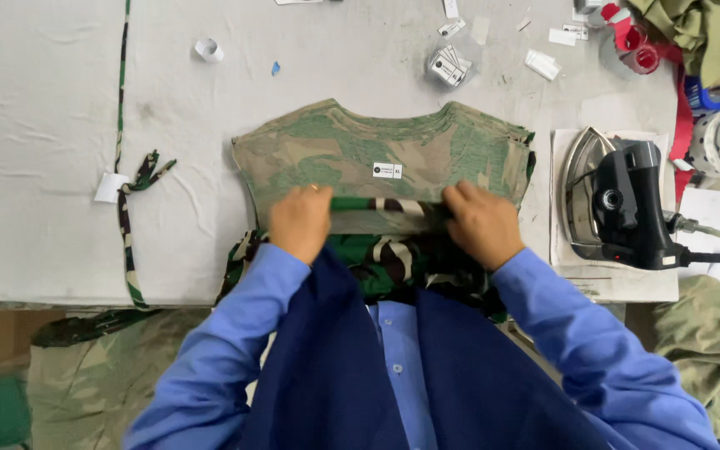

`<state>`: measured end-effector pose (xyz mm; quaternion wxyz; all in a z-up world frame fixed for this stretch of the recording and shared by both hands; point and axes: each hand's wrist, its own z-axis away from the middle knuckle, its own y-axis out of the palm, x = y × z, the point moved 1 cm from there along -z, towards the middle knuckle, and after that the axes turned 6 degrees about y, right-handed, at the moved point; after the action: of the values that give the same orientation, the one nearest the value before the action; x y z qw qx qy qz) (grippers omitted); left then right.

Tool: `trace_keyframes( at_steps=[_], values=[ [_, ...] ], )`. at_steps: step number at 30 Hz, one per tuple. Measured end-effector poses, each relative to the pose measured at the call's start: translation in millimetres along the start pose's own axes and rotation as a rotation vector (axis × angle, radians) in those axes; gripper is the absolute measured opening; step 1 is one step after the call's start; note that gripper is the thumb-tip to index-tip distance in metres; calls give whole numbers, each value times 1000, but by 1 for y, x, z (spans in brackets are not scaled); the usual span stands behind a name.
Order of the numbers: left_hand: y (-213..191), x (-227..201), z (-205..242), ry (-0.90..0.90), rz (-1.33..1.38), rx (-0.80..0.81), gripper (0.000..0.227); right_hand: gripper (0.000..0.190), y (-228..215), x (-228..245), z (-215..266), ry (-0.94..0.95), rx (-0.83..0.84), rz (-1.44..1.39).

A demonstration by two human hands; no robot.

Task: The person irons a stack of camouflage-patterned t-shirts on a white table. They repeatedly pick up a small white tag, place it on the collar area of a shirt, and press it with a steam iron. After ironing, the person folds the shirt and places it on top of the stack before moving to the next one.

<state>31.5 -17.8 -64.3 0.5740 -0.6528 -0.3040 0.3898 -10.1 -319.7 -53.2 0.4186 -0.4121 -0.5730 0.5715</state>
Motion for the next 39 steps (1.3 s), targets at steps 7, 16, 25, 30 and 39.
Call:
trace_keyframes(
  at_steps=[7,16,25,30,39],
  values=[
    [-11,63,-59,-384,200,240,25,26,36,-84,-64,492,288,-243],
    [4,65,-58,-463,331,125,42,15,28,-61,-55,609,-16,-281],
    [8,60,-75,-328,29,-130,40,34,24,-48,-58,575,-144,-69],
    [-15,-8,-46,200,38,-169,40,63,-16,43,-19,150,73,-344],
    [1,54,-79,-502,-106,281,86,71,31,-104,-114,624,-69,-132]
  ],
)
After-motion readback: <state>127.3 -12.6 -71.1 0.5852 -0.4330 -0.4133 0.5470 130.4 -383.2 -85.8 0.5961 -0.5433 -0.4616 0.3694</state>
